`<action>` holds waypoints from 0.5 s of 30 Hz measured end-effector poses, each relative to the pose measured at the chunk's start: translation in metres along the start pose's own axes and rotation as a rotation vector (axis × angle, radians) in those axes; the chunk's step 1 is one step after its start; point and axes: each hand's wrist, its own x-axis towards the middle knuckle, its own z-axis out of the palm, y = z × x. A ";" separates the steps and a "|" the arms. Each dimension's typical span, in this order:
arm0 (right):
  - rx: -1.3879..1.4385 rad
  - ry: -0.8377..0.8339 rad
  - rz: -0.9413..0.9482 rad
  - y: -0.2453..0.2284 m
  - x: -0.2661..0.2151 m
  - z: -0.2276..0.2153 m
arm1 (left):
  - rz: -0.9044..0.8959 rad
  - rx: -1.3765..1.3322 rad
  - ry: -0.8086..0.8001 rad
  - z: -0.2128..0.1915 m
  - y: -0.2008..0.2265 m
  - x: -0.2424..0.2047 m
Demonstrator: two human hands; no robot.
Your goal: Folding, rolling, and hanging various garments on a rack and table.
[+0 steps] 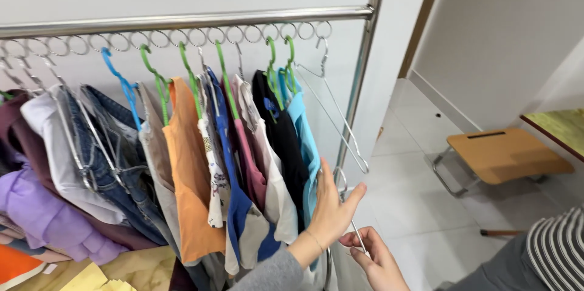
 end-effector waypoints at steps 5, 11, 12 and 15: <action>0.084 0.038 -0.177 -0.034 0.051 0.032 | 0.050 -0.017 0.036 -0.012 -0.026 -0.005; 0.054 0.072 -0.241 -0.137 0.142 0.052 | -0.095 -0.111 -0.059 -0.039 -0.017 0.007; 0.056 0.074 -0.249 -0.148 0.158 0.056 | -0.154 -0.090 -0.148 -0.044 -0.008 0.004; 0.044 0.071 -0.338 -0.171 0.224 0.063 | -0.179 -0.136 -0.224 -0.057 0.008 -0.002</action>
